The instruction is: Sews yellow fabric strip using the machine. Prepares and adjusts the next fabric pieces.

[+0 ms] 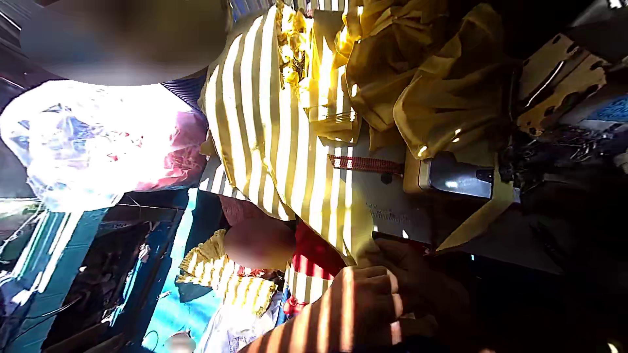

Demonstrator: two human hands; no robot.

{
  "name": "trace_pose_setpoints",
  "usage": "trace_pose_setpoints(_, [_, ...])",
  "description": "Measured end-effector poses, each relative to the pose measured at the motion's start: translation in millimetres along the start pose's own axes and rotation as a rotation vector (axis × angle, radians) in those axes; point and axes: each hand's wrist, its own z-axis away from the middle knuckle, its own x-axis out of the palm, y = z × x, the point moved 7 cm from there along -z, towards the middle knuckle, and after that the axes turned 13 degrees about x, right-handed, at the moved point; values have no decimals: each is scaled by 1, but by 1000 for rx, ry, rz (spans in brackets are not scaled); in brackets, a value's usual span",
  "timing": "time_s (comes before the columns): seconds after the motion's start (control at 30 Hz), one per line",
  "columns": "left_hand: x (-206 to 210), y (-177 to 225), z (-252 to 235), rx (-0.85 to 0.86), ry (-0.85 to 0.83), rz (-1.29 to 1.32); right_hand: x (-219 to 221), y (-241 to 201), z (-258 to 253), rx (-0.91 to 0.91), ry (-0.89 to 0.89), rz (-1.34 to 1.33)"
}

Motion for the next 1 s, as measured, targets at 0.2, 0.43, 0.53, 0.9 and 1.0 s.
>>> trace_pose_setpoints(0.2, [18, -41, -23, -130, -420, 163, -66, -27, 89, -230, 3, 578])
trace_pose_setpoints(0.43, [-9, -71, 78, -349, -386, 423, -143, -72, 185, -315, 536, 320])
trace_pose_setpoints(0.53, [-88, -72, 109, -389, -169, 311, -141, -61, 172, -477, 578, 49])
trace_pose_setpoints(0.9, [-172, 6, 21, -165, 280, -195, -44, -3, 66, -335, 332, 312])
trace_pose_setpoints(1.0, [-60, 6, -49, -20, 2, -96, -35, -21, 72, -414, 280, 215])
